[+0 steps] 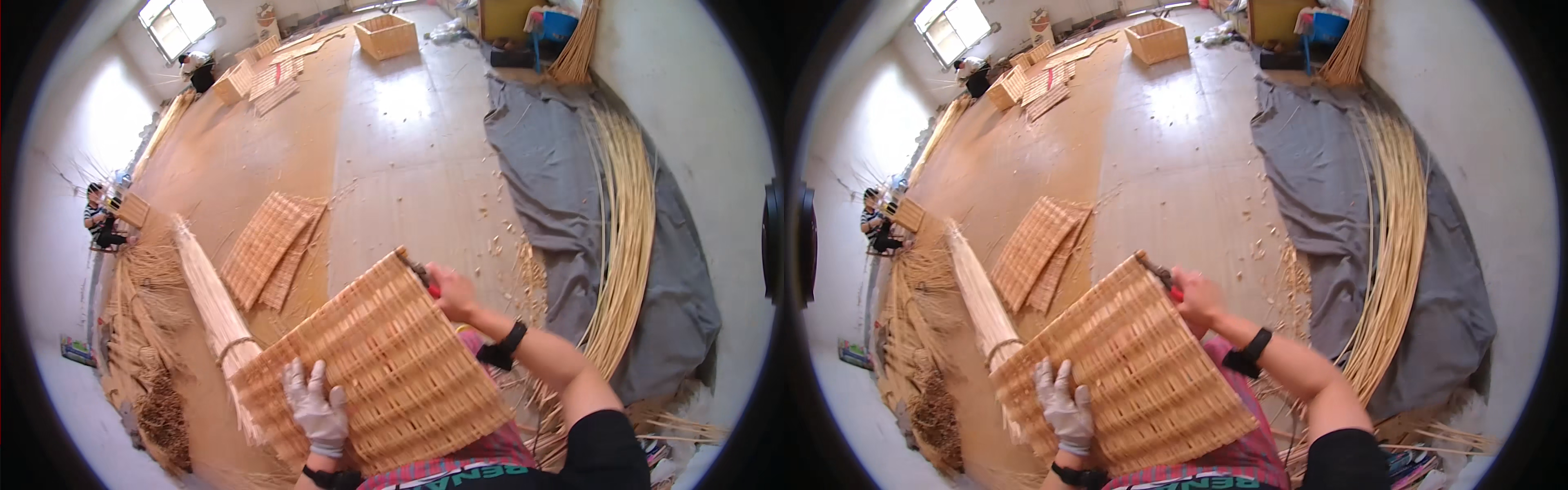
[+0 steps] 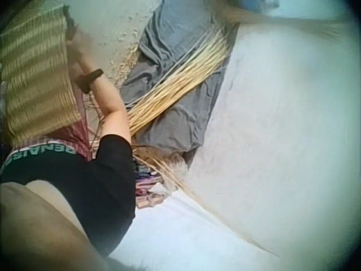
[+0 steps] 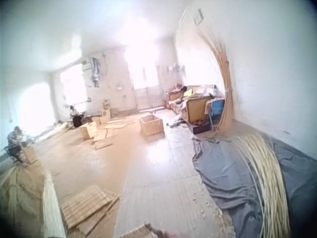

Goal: Measure and trim wicker or rattan weaving components for a basket or mat.

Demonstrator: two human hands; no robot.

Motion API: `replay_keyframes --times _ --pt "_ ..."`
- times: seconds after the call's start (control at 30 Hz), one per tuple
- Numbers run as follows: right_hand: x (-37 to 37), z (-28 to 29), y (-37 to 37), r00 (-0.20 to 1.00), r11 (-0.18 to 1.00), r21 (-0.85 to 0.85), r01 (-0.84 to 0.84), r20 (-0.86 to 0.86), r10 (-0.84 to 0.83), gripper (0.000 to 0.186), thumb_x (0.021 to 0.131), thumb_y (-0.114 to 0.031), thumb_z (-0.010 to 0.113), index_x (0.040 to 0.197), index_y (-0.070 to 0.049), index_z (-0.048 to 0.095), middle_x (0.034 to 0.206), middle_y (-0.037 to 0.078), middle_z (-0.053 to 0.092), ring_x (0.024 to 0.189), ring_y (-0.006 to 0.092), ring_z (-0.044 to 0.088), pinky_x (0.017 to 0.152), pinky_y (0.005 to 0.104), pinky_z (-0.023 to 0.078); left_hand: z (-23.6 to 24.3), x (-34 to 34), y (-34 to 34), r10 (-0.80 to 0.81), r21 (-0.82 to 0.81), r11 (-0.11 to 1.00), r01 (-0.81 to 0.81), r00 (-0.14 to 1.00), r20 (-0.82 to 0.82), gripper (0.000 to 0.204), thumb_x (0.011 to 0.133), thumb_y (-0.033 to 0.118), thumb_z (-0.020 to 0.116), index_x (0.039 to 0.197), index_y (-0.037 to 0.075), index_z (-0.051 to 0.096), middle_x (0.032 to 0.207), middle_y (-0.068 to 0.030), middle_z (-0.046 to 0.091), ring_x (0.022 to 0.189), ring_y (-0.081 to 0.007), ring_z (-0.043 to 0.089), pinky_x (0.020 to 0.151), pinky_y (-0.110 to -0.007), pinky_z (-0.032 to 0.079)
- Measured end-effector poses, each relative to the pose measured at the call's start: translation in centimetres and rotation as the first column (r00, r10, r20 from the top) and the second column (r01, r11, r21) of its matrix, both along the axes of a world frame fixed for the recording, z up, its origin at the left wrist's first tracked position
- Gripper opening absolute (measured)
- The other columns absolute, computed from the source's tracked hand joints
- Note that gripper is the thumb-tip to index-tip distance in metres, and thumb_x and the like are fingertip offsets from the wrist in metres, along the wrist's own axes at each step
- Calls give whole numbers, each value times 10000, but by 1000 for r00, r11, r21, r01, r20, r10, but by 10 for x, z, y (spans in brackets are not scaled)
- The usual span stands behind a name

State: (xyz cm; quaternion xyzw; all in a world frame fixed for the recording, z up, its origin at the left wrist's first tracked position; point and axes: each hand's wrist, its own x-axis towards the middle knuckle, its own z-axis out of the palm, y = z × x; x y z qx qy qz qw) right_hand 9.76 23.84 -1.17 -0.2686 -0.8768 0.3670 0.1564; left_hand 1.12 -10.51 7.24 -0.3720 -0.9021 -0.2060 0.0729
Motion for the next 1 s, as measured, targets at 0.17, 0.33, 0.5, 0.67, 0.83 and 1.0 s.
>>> replay_keyframes --times 0.17,0.33,0.5,0.67,0.83,1.0 --pt "-8 -7 34 998 975 222 -30 61 16 404 900 -472 692 950 -93 560 783 198 672 767 448 671 686 552 524 -6 -2 1 36 6 999 -36 999 13 528 1013 432 590 1425 103 610 1592 -236 413 1511 -453 317 1253 -533 218" --pt "58 -18 24 968 996 88 -9 252 -14 359 918 -425 672 864 -70 663 819 208 712 805 427 694 698 538 534 -12 4 -19 68 7 998 -67 998 -18 559 1011 441 595 1445 89 586 1585 -235 412 1505 -452 324 1254 -536 224" --pt "166 -104 -43 978 568 -796 208 159 -136 482 988 -506 641 861 -45 703 663 29 667 607 140 633 562 323 486 6 12 -1 -55 131 990 55 999 -3 610 962 447 701 1470 134 573 1581 -242 411 1514 -441 315 1227 -537 296" --pt "204 -120 -143 886 118 -962 244 172 -430 372 995 -417 666 1083 -62 736 918 40 739 768 149 685 658 285 523 82 62 61 -725 -28 684 729 684 78 834 817 536 805 1525 195 525 1554 -215 466 1483 -418 392 1241 -568 283" --pt "206 -39 -150 911 90 -995 39 -2 -413 423 1037 -223 600 1422 -69 520 1349 85 643 1105 211 689 952 393 568 48 103 117 -945 -54 316 947 320 75 733 828 559 754 1421 157 595 1433 -158 565 1439 -369 463 1267 -572 209" --pt "208 -98 -159 911 229 -973 42 -57 -409 401 1007 -268 646 1366 -107 565 1302 62 661 1139 194 679 967 359 559 35 96 127 -949 -20 295 955 295 111 641 825 566 743 1296 144 639 1239 -102 633 1332 -321 554 1259 -565 227"
